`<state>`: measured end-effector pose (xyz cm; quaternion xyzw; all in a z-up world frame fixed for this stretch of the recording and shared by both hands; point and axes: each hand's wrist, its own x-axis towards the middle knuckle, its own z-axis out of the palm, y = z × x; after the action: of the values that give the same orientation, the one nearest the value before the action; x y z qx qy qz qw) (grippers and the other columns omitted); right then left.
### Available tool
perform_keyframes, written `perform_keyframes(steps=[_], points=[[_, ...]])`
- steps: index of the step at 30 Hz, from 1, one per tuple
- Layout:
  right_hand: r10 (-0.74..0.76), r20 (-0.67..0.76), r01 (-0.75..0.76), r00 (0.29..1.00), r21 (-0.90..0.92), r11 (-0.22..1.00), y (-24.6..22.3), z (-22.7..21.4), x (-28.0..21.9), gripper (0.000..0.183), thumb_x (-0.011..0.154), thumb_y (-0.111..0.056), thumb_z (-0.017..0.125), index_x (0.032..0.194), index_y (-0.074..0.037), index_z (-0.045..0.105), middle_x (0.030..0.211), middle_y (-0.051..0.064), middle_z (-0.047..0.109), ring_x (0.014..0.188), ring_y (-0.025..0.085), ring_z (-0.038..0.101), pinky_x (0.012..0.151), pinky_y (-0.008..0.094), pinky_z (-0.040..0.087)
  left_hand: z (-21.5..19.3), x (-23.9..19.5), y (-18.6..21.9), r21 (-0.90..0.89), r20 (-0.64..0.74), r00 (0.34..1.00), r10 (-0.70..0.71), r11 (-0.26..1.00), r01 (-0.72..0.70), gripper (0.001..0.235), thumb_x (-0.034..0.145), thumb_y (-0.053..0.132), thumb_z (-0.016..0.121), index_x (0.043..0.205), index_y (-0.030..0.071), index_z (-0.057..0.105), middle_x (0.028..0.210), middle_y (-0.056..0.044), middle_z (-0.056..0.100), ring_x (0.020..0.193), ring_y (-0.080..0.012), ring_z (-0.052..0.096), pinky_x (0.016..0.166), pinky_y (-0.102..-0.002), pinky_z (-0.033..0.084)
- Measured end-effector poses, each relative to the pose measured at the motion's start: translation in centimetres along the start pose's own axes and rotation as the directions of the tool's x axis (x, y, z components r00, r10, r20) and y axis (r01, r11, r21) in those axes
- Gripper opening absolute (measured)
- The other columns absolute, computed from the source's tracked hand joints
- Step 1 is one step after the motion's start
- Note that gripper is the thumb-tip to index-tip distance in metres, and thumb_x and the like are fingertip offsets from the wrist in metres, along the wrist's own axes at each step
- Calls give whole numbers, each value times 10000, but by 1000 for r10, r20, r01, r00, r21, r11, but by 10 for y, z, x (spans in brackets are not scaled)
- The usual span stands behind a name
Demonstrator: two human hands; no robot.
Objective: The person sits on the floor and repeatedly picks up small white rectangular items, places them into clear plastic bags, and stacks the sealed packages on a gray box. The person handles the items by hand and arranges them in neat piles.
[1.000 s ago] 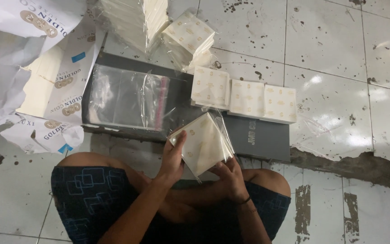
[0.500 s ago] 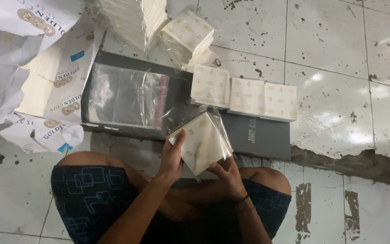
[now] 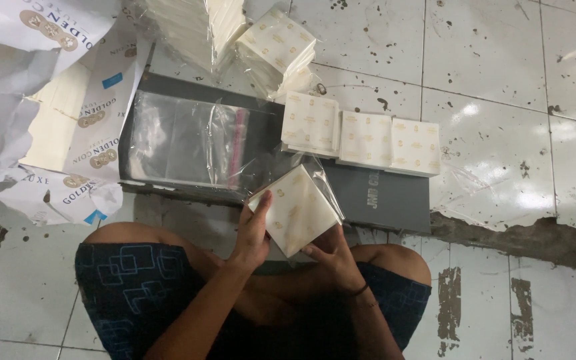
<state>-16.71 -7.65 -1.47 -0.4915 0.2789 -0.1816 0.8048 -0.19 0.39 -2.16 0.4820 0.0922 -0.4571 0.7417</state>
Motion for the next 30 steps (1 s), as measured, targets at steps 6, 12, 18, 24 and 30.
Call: perform_keyframes(steps=[6, 12, 18, 24, 30], points=[[91, -242, -52, 966, 162, 985, -11, 22, -2, 824, 866, -116, 712, 1548, -16, 259, 1387, 307, 494, 1262, 458, 530, 985, 644, 467, -6, 5, -4, 31, 43, 999, -25, 999, 23, 353, 965, 342, 694, 1256, 165, 602, 1009, -120, 756, 919, -209, 736, 813, -416, 613], [134, -400, -117, 907, 69, 991, -27, 41, 1, 532, 937, -208, 684, 1366, 50, 502, 1202, 239, 610, 1119, 379, 627, 952, 572, 539, -1, 7, -11, -11, 26, 1000, -15, 1000, 15, 362, 939, 329, 734, 1222, 142, 607, 998, -109, 757, 899, -213, 744, 787, -428, 621], [73, -412, -42, 908, 83, 996, -12, 39, 6, 531, 828, -81, 816, 1283, 38, 570, 1077, 176, 689, 1031, 262, 668, 887, 489, 588, 10, 0, -2, 35, -71, 997, -21, 999, 24, 529, 886, 412, 767, 1291, 128, 578, 1073, -106, 740, 978, -180, 708, 868, -423, 589], [100, -394, -83, 914, 62, 995, -13, 37, 7, 567, 785, -62, 839, 1275, 29, 570, 1098, 240, 704, 1052, 367, 690, 884, 553, 568, 24, -14, 4, 25, -193, 981, -9, 1000, 14, 592, 879, 424, 774, 1337, 109, 571, 1135, -85, 702, 1038, -164, 657, 961, -439, 540], [116, -449, -52, 886, 154, 987, -29, 48, 7, 455, 796, -13, 820, 1203, -2, 616, 970, 146, 694, 910, 249, 687, 788, 467, 618, 33, -22, 9, 176, -141, 990, -1, 984, 26, 602, 887, 462, 761, 1278, 62, 540, 1057, -56, 629, 976, -133, 579, 905, -414, 505]])
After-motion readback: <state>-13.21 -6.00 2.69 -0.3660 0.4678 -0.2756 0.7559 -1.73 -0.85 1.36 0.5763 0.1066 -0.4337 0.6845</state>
